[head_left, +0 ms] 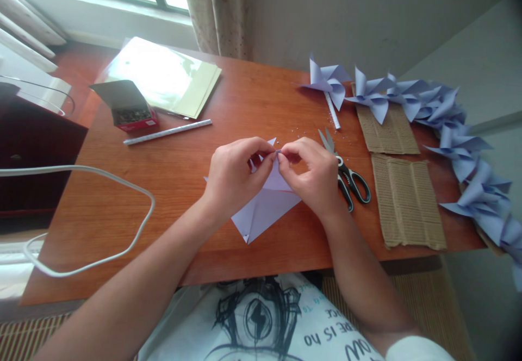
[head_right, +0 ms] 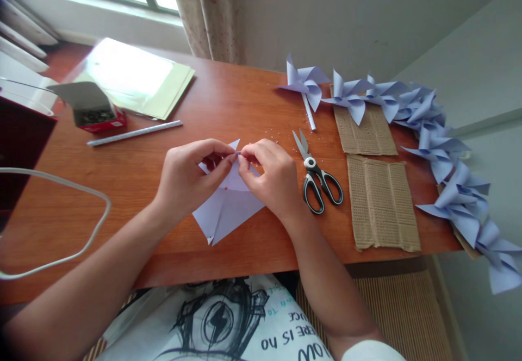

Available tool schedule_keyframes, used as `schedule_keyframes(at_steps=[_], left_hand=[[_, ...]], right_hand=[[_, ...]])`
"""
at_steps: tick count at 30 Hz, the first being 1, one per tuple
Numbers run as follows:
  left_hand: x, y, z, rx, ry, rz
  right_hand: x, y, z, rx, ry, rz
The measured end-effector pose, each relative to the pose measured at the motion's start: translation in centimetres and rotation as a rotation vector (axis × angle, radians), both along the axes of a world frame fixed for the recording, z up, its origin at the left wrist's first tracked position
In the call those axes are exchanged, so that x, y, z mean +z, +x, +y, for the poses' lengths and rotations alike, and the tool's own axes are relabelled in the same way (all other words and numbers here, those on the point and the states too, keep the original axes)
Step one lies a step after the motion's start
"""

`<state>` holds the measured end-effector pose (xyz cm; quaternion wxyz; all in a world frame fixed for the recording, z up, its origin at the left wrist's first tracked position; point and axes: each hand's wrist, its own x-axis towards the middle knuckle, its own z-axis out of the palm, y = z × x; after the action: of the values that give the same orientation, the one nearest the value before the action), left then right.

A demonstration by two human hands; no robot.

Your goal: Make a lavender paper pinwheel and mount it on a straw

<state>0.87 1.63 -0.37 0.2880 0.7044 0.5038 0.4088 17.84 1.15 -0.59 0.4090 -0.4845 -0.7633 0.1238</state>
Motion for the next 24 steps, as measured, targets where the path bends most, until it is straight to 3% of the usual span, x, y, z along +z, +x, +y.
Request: schedule_keyframes(at_steps=[11, 17, 24], left_hand=[[0.02, 0.05, -0.09, 0.0, 0.008, 0.03], [0.15, 0.28, -0.17, 0.001, 0.088, 0.086], [0.16, 0.15, -0.14, 0.014, -0.006, -0.023]], right_hand=[[0.25, -0.14, -0.15, 0.006, -0.018, 0.049], [0.14, -0.21, -0.15, -0.02, 0.018, 0.014], [0.23, -0.39, -0.33, -0.009, 0.018, 0.085]])
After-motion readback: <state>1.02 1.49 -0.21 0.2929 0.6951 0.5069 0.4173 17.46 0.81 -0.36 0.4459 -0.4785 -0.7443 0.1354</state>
